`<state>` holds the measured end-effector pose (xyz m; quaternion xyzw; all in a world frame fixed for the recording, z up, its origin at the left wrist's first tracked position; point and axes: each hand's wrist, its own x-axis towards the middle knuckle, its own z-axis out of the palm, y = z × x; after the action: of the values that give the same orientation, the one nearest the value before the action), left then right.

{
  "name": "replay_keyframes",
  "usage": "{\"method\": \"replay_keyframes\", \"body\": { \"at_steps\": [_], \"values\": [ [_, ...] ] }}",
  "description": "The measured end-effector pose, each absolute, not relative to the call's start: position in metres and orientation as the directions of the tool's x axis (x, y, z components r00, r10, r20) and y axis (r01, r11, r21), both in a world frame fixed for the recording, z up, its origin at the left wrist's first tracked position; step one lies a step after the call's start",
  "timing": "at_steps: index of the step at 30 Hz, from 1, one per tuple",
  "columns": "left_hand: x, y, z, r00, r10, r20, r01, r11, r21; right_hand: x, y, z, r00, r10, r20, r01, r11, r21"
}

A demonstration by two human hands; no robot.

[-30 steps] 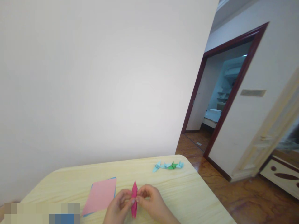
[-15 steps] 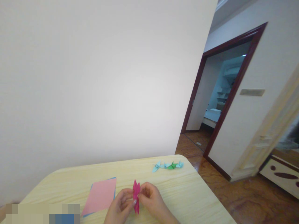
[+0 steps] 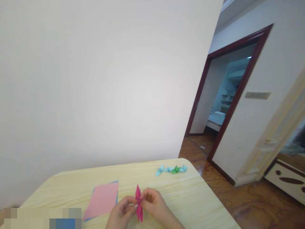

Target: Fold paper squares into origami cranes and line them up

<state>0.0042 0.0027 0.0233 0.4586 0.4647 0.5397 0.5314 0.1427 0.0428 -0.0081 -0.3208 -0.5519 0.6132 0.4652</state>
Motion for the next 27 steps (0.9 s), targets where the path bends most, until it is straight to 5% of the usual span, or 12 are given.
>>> {"method": "replay_keyframes", "body": {
  "at_steps": [9,14,21,27],
  "values": [
    [-0.002,0.006,0.009,0.059,0.998,0.004,-0.099,0.002,0.995,0.157,0.03,0.02,-0.413,0.849,0.329,0.108,0.404,-0.908],
    [-0.003,0.005,0.016,0.078,0.997,0.01,-0.021,-0.008,1.0,0.16,0.029,0.029,-0.442,0.825,0.351,0.157,0.457,-0.876],
    [0.001,0.003,0.023,0.02,1.0,0.005,-0.05,-0.004,0.999,0.154,0.034,0.013,-0.398,0.905,0.15,-0.103,0.119,-0.988],
    [0.0,0.006,0.007,-0.001,0.997,0.076,-0.061,-0.076,0.995,0.149,0.038,0.002,-0.416,0.906,0.076,-0.124,0.026,-0.992]
  ]
}}
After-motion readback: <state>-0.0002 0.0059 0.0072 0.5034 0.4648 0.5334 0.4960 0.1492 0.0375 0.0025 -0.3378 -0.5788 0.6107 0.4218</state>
